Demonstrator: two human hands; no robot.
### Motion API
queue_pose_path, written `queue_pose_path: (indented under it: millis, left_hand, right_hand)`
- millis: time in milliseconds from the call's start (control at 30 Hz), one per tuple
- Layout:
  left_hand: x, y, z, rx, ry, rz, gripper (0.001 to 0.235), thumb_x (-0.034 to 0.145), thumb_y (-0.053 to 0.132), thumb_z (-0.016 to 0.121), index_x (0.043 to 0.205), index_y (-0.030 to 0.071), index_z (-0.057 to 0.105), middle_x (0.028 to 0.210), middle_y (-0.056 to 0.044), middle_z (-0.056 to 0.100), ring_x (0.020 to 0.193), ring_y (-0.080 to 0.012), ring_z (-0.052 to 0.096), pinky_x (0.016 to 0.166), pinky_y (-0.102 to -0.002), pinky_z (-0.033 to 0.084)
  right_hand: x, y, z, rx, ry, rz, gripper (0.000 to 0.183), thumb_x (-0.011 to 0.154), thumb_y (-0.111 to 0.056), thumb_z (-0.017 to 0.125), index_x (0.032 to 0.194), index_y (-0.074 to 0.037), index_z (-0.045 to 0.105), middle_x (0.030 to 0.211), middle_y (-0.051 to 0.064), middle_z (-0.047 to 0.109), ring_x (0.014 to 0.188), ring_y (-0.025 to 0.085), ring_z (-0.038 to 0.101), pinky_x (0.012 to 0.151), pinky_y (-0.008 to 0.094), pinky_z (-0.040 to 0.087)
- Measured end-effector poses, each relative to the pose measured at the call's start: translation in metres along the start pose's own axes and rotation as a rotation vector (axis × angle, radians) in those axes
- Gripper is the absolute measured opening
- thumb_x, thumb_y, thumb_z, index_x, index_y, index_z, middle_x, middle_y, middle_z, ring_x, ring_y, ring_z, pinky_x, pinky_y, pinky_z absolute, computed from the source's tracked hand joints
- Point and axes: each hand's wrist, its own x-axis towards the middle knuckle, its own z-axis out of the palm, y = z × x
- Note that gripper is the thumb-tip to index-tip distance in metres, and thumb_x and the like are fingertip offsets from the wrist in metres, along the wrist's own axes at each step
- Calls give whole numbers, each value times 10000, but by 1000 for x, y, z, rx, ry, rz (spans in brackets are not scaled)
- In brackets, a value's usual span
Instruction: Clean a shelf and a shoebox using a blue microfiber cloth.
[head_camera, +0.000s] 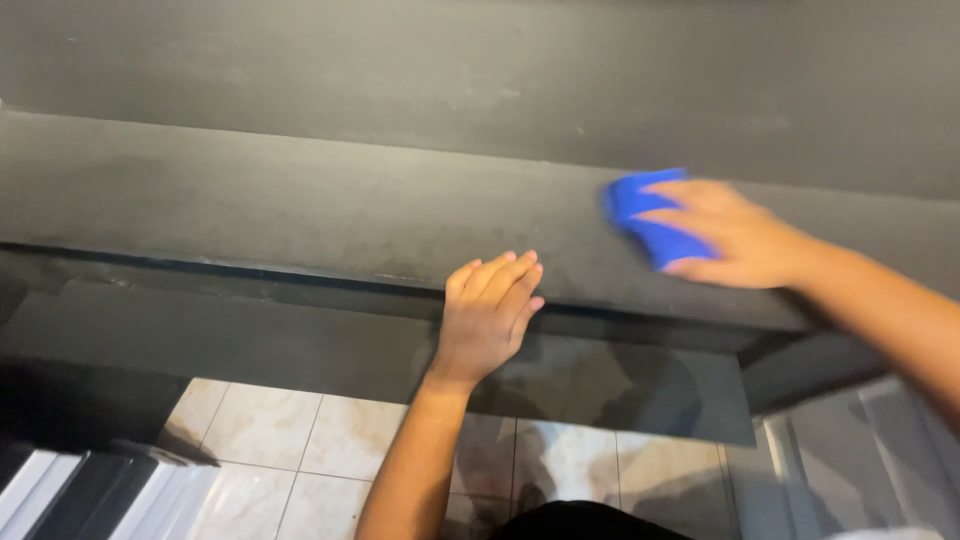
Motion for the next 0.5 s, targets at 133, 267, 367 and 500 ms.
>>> queue_pose_path:
  millis: [133,267,367,500]
  left_hand:
    - [3,1,-2,-33,66,-12,399,1012,488,602,1279,206,694,1294,41,704,1229,-162,641,1103,-390,366]
    - [2,6,-2,-38,66,-49,370,990,489,635,1247,235,717,1303,65,702,1251,-140,631,1124,-366,347]
    - [8,7,-11,-39,40,-52,320,1004,424,629,1251,244,723,1306,71,706,1257,-131,633,1125,-352,344]
    - [12,11,-25,-47,67,-4,302,1056,303,558,1298,200,706,1348,32,696,1281,-154,630,1127,-363,380]
  right_hand:
    - [97,-2,50,25,7,-175,616,953,-462,639,1456,-118,551,1550,218,473,1329,470,514,1115,569,380]
    - [131,5,77,-18,11,-164,628,948,-489,665,1473,-167,537,1537,179,474,1290,471,540,1101,574,412]
    - [106,6,50,29,-37,-176,632,934,-491,650,1457,-152,546,1546,190,467,1327,478,513,1117,580,385]
    - [48,38,14,121,-135,-194,639,883,-490,639,1413,-137,588,1585,197,448,1406,476,442,1141,580,345]
